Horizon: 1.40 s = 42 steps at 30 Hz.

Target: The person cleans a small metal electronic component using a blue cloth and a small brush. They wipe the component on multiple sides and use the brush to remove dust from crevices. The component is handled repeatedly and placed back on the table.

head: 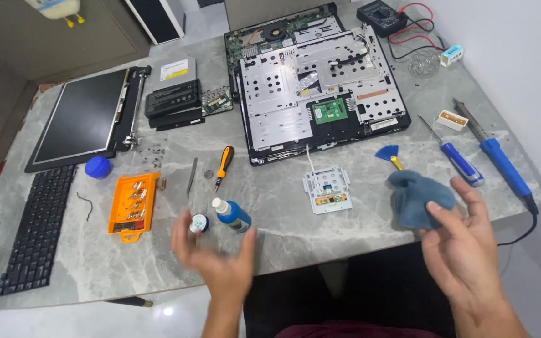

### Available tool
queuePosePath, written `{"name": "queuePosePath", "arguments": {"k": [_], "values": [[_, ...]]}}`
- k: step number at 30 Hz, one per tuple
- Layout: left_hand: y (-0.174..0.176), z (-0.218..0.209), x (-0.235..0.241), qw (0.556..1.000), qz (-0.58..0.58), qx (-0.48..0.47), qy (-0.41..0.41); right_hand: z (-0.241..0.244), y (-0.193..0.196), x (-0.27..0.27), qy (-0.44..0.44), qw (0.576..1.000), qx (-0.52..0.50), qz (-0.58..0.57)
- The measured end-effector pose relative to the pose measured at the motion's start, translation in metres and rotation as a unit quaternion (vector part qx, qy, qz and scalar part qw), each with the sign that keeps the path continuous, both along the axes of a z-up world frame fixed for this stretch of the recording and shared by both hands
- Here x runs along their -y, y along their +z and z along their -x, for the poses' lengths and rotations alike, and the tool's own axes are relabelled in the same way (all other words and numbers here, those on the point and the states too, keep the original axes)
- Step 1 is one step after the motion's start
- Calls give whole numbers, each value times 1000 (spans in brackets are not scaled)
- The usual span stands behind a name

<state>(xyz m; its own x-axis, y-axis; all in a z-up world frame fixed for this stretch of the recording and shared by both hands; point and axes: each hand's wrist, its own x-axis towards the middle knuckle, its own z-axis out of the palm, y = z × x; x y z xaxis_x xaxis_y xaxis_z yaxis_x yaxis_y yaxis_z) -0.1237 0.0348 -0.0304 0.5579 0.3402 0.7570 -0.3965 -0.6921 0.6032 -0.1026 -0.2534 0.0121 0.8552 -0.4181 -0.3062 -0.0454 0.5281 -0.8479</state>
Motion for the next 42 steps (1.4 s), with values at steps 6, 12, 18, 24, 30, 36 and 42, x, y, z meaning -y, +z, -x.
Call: {"name": "queuePosePath", "arguments": {"k": [6, 12, 18, 24, 30, 36, 42], "values": [[22, -16, 53, 964, -81, -148, -207, 5, 12, -6, 1, 998, -46, -30], [24, -81, 68, 877, -175, -409, -178, 10, 24, -8, -8, 997, -57, -42], [33, -88, 72, 846, -141, -476, -194, 14, 43, -18, 12, 994, -100, -39], [68, -64, 88, 817, 271, -452, -232, 15, 20, -33, 4, 1000, -15, -13], [95, -28, 113, 778, 521, -267, -227, 30, 35, -64, -45, 967, 153, 200], [123, 1, 114, 798, 498, -205, -270, 32, 47, -76, -136, 806, 386, 428], [129, 11, 114, 809, 474, -266, -226, 29, 40, -60, -111, 698, 369, 603]]}}
